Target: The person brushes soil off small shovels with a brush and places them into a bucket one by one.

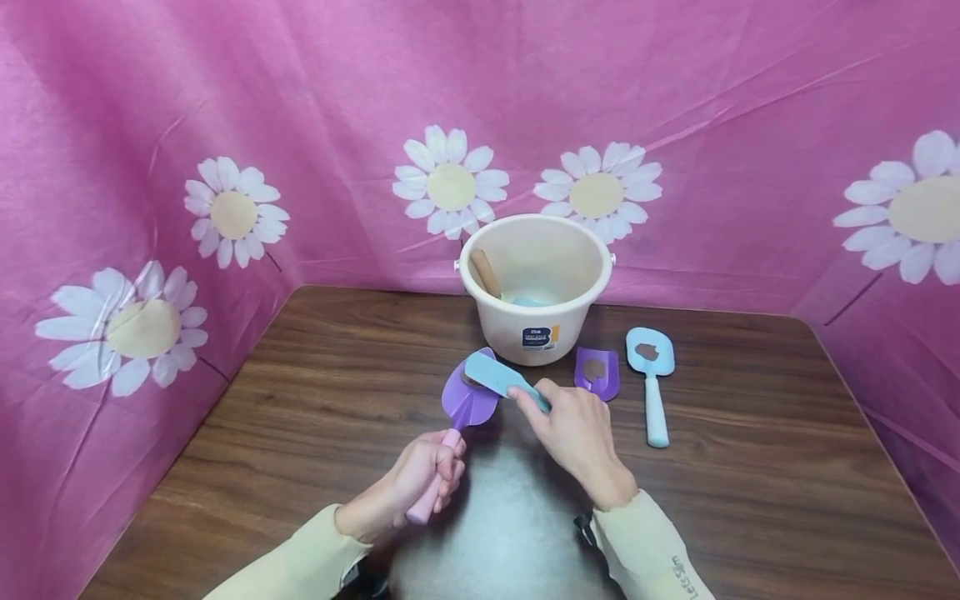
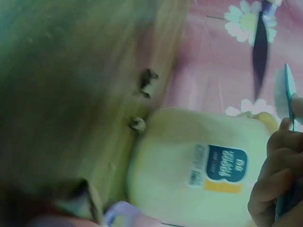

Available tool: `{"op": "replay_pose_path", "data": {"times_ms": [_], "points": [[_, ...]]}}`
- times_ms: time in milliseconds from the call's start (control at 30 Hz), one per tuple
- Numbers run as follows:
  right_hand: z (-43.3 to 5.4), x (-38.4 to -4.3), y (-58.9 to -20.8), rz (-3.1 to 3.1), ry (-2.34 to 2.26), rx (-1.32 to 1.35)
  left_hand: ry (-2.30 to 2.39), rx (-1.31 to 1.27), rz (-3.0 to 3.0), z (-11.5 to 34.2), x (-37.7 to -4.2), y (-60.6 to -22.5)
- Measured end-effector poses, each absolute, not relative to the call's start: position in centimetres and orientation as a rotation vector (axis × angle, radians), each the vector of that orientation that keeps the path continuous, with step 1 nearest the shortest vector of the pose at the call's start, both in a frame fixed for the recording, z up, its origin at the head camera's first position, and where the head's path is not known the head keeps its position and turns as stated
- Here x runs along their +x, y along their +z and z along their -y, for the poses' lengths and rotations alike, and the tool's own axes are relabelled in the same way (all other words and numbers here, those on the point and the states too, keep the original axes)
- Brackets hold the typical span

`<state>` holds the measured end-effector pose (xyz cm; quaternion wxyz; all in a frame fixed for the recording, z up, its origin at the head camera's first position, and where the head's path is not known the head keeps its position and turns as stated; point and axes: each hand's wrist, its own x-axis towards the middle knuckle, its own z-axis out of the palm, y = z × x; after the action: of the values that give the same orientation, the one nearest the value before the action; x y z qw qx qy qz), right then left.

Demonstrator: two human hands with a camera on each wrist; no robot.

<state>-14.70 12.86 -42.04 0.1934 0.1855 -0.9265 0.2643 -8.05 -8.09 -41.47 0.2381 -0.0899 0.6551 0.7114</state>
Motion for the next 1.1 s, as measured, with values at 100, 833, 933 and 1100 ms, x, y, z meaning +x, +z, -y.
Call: {"op": "replay_pose_path", "data": {"times_ms": [100, 833, 933, 1100], "points": [[-13.2, -14.5, -41.2, 2.590, 0.646, 0.620, 1.931, -0.246, -1.836, 8.1, -8.1, -41.7], [-12.5, -15.0, -42.9, 2.486, 0.550, 0.671, 1.854, -0.236, -1.901, 8.0, -7.7, -41.8], [-12.1, -14.9, -43.4, 2.460, 0.564, 0.626, 1.863, -0.240, -1.871, 8.1, -7.7, -41.7], [-11.8, -14.7, -43.9, 2.441, 0.591, 0.575, 1.874, -0.254, -1.834, 8.1, -7.7, -41.8]]}}
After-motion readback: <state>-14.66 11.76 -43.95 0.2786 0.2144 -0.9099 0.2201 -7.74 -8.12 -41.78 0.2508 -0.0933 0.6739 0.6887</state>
